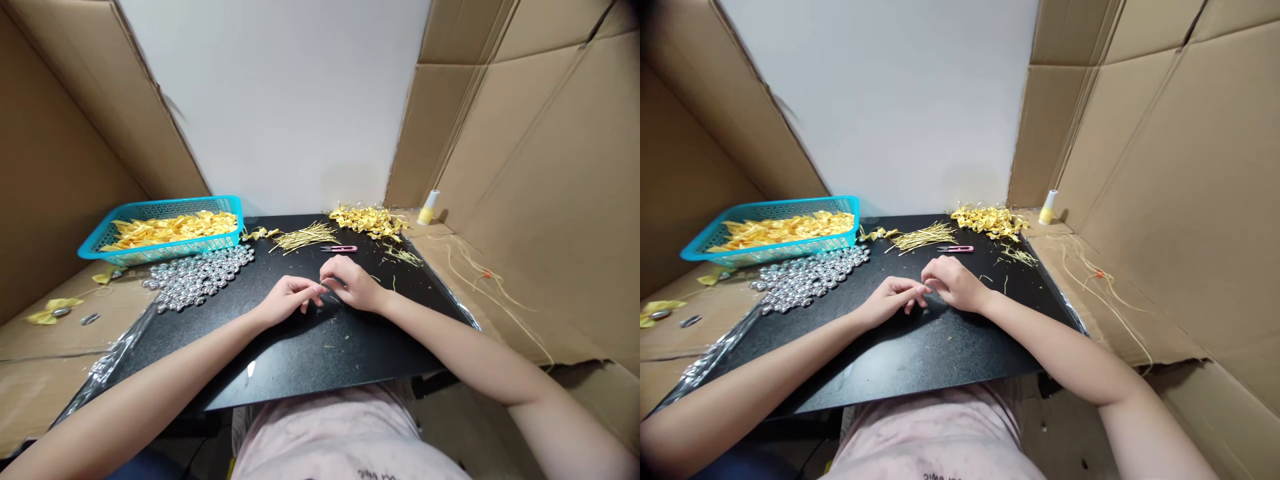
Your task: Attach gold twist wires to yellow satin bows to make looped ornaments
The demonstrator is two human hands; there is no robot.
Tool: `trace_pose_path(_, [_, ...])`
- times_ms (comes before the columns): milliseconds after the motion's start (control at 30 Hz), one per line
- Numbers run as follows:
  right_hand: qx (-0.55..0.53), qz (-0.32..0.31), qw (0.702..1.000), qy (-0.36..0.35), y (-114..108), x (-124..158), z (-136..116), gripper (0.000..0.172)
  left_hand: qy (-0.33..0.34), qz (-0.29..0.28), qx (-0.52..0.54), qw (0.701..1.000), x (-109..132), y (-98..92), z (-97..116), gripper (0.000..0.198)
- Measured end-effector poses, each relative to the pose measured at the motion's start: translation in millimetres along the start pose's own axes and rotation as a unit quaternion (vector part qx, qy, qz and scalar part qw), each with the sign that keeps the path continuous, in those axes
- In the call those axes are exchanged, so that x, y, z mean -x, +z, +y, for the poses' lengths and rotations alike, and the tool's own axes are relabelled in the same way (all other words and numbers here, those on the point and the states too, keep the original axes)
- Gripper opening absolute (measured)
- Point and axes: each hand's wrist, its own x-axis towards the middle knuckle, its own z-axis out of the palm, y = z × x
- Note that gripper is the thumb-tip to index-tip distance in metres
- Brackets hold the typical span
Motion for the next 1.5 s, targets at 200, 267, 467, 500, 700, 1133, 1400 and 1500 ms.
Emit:
trace_pose_path(200, [-0.025,0.064,0.995,0.074,7.7,0.2,-0.6,0.011,0.002,-0.016,0.053,0.998,-0.5,-0.4,-2.8,0.020])
trace_pose_path(267, [-0.016,0.102,0.989,0.105,8.1,0.0,-1.6,0.010,0.005,-0.006,0.081,0.997,-1.6,0.0,-2.8,0.019])
trace_pose_path(467, [0.051,0.169,0.976,0.125,8.4,2.0,-11.0,0.005,0.002,0.013,0.157,0.987,-4.3,1.1,-4.0,0.017])
trace_pose_path(500, [0.059,0.155,0.978,0.124,10.3,2.7,-12.9,0.006,0.001,0.016,0.166,0.986,-4.4,1.1,-4.3,0.017])
trace_pose_path(700, [0.095,0.152,0.972,0.149,25.4,5.1,-18.9,0.008,0.002,0.024,0.200,0.979,-3.9,1.8,-4.1,0.019])
trace_pose_path(1133, [0.100,0.222,0.954,0.178,34.4,5.8,-21.8,0.008,-0.011,0.026,0.265,0.964,-4.3,2.5,-6.0,0.018])
trace_pose_path(1400, [0.099,0.193,0.961,0.173,34.5,7.7,-20.3,0.011,-0.030,0.036,0.311,0.949,-3.6,4.2,-4.5,0.018])
trace_pose_path(1500, [0.089,0.166,0.964,0.187,34.4,8.1,-21.1,0.015,-0.033,0.036,0.321,0.946,-3.6,4.7,-3.0,0.018])
